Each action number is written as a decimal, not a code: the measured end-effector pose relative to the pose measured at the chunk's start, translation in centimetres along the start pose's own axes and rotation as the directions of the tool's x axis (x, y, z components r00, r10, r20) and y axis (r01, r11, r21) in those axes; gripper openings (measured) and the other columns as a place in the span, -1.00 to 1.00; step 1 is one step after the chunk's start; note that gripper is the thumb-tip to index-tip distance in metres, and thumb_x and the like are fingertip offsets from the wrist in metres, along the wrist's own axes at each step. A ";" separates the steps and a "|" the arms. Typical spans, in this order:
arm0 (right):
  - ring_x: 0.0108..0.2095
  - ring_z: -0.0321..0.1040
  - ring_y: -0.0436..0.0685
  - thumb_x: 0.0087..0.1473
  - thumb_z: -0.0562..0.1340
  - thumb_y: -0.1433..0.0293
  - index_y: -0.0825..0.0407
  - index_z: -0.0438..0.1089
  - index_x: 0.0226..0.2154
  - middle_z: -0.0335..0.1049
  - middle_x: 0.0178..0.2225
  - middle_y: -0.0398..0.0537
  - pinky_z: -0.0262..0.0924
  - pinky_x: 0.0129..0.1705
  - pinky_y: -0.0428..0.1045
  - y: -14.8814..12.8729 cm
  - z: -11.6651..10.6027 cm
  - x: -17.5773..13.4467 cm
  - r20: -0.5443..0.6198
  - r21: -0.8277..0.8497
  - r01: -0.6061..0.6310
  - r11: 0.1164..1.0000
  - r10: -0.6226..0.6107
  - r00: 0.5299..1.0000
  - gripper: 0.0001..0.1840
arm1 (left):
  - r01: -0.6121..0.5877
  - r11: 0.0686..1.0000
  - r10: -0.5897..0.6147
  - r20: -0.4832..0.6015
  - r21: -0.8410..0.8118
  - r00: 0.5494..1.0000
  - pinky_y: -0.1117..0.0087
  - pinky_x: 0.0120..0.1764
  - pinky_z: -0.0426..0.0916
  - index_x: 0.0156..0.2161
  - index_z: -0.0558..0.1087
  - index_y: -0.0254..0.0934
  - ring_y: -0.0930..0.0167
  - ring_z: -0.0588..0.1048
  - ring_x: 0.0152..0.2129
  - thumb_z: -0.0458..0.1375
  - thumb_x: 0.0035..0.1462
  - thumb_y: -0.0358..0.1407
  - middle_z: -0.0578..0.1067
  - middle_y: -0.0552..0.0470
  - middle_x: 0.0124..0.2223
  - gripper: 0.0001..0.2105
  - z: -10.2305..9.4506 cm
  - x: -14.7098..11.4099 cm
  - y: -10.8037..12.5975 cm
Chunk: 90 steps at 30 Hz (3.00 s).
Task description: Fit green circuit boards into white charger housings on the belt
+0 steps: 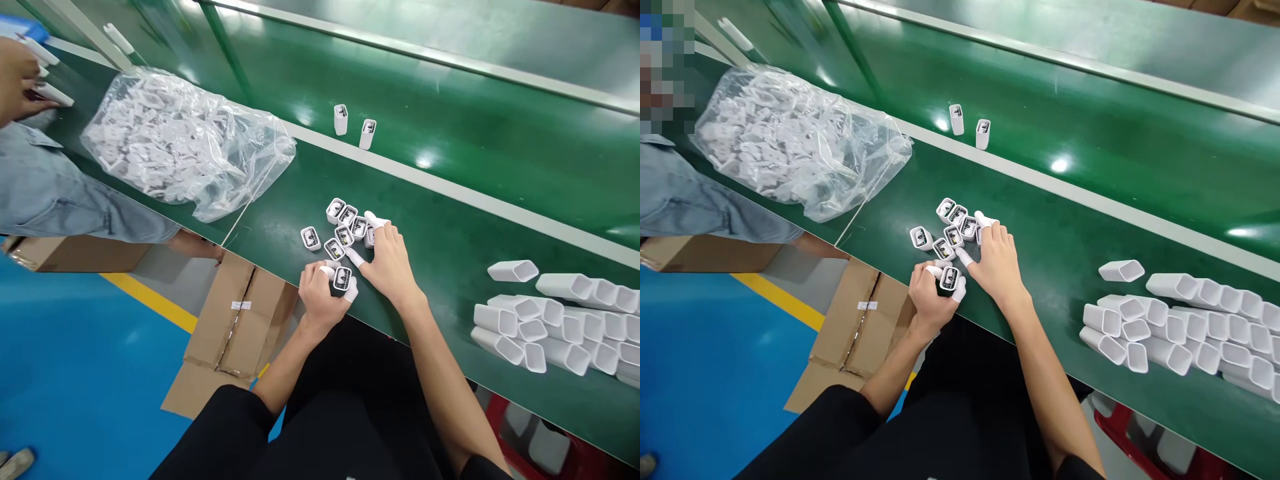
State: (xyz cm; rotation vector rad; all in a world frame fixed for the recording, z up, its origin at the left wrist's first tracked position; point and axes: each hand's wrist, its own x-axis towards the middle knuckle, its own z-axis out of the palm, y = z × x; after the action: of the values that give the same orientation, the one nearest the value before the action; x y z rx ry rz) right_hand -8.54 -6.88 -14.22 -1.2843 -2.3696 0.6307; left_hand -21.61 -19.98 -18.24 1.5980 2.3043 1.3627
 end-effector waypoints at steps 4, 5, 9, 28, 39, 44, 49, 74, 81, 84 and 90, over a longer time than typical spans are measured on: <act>0.19 0.41 0.61 0.40 0.27 0.13 0.10 0.25 0.46 0.45 0.24 0.39 0.42 0.22 0.49 -0.9 0.9 1.4 0.012 -0.010 -0.003 1.000 0.003 1.000 -0.28 | -0.011 1.000 0.011 -0.012 -0.020 1.000 0.09 -0.15 0.40 -0.20 0.32 -0.10 0.13 0.62 -0.20 0.37 0.10 -0.29 0.70 -0.09 -0.09 -0.71 0.4 -0.5 -0.9; 0.19 0.41 0.62 0.40 0.28 0.14 0.12 0.25 0.46 0.45 0.23 0.40 0.41 0.22 0.50 -1.1 1.0 1.6 0.021 -0.013 -0.008 1.000 0.009 1.000 -0.27 | -0.008 1.000 0.007 -0.016 -0.017 1.000 0.09 -0.15 0.41 -0.17 0.32 -0.10 0.12 0.62 -0.21 0.36 0.10 -0.29 0.69 -0.10 -0.10 -0.71 0.5 -0.7 -1.2; 0.28 0.40 0.60 0.36 0.35 0.08 0.10 0.12 0.55 0.36 0.36 0.43 0.38 0.33 0.51 -1.1 0.1 1.5 0.013 0.074 -0.022 0.997 0.021 1.000 -0.10 | 0.024 0.992 -0.024 0.004 -0.122 1.000 0.16 -0.23 0.38 -0.15 0.16 -0.07 0.23 0.56 -0.36 0.33 0.17 -0.27 0.55 0.04 -0.26 -0.63 0.5 -1.3 -1.9; -0.27 0.57 0.11 0.43 0.42 0.01 -0.06 0.66 -0.01 0.62 -0.27 -0.09 0.60 -0.08 0.08 -0.3 -0.1 -10.8 0.162 0.952 -0.185 0.244 0.111 0.980 -0.64 | -0.389 0.812 0.569 0.444 -0.434 0.693 0.26 -0.04 0.62 0.30 0.53 -0.15 0.28 0.63 -0.06 0.32 0.28 -0.56 0.54 -0.10 0.06 -0.47 -7.8 6.1 3.7; -0.15 0.59 0.11 0.35 0.48 0.01 -0.07 0.59 0.02 0.64 -0.13 -0.04 0.57 0.06 0.10 -0.7 1.1 -11.8 0.047 0.981 -0.091 0.174 0.244 0.969 -0.60 | -0.476 0.799 0.601 0.475 -0.367 0.643 0.22 0.00 0.63 0.16 0.52 -0.16 0.25 0.61 -0.01 0.28 0.20 -0.60 0.51 -0.10 0.08 -0.52 -6.1 7.3 4.7; -0.21 0.50 0.09 0.23 0.58 0.01 -0.07 0.56 -0.13 0.59 -0.19 -0.10 0.51 -0.04 0.07 -0.7 0.7 -11.5 0.049 0.981 -0.091 0.174 0.232 0.971 -0.58 | -0.440 0.828 0.561 0.475 -0.349 0.678 0.30 -0.09 0.59 0.21 0.49 -0.15 0.30 0.61 -0.10 0.30 0.20 -0.55 0.55 -0.06 0.02 -0.49 -6.7 6.4 3.7; -0.27 0.45 0.07 0.22 0.61 0.10 -0.07 0.51 -0.26 0.50 -0.30 -0.19 0.42 -0.10 0.05 -0.7 0.8 -11.6 0.026 0.982 -0.062 0.180 0.193 0.981 -0.62 | -0.362 0.847 0.522 0.479 -0.390 0.706 0.38 -0.30 0.48 0.29 0.56 -0.12 0.40 0.53 -0.33 0.31 0.19 -0.42 0.53 0.01 -0.12 -0.45 -6.2 4.2 2.3; -0.09 0.60 0.18 0.45 0.37 0.39 -0.15 0.57 0.11 0.64 -0.04 -0.04 0.55 0.02 0.16 -0.3 -1.5 -16.0 -0.212 0.745 0.101 0.660 0.091 0.973 -0.77 | 0.757 0.461 0.090 0.873 -0.463 0.479 0.43 -0.47 0.59 -0.08 0.59 -0.25 0.33 0.70 -0.52 0.49 0.30 -0.04 0.69 -0.01 -0.29 -0.66 -4.7 0.0 2.3; -0.06 0.60 0.23 0.21 0.61 0.21 -0.17 0.53 0.17 0.61 -0.01 -0.03 0.59 0.01 0.19 0.2 -1.7 -16.4 -0.258 0.730 0.188 0.657 0.010 0.966 -0.46 | 0.841 0.333 0.021 0.895 -0.426 0.445 0.49 -0.64 0.42 -0.11 0.57 -0.25 0.39 0.54 -0.72 0.45 0.31 0.10 0.56 0.10 -0.55 -0.57 -4.6 0.2 3.6; 0.10 0.62 0.31 0.13 0.67 0.17 -0.24 0.48 0.33 0.60 0.17 0.06 0.62 0.12 0.26 0.4 -1.5 -16.4 -0.278 0.713 0.244 0.657 -0.054 0.959 -0.21 | 0.887 0.285 0.033 0.929 -0.363 0.370 0.49 -0.68 0.41 -0.19 0.51 -0.25 0.41 0.51 -0.76 0.46 0.24 0.18 0.53 0.12 -0.55 -0.49 -4.6 0.0 4.0; 0.06 0.69 0.31 0.15 0.66 0.37 -0.26 0.57 0.28 0.70 0.15 0.02 0.67 0.06 0.25 0.6 -2.3 -17.3 -0.335 0.733 0.260 0.628 0.000 0.942 -0.31 | 0.928 0.215 0.062 0.952 -0.305 0.299 0.52 -0.68 0.39 -0.12 0.44 -0.23 0.44 0.53 -0.74 0.45 0.25 0.12 0.61 0.08 -0.43 -0.52 -4.6 0.0 3.4</act>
State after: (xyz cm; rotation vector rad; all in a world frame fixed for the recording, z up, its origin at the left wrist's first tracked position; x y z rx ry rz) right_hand 2.00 -20.78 -14.50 -0.7224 -1.5881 1.1418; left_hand -21.24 -22.57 -13.09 0.5596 0.8715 0.8745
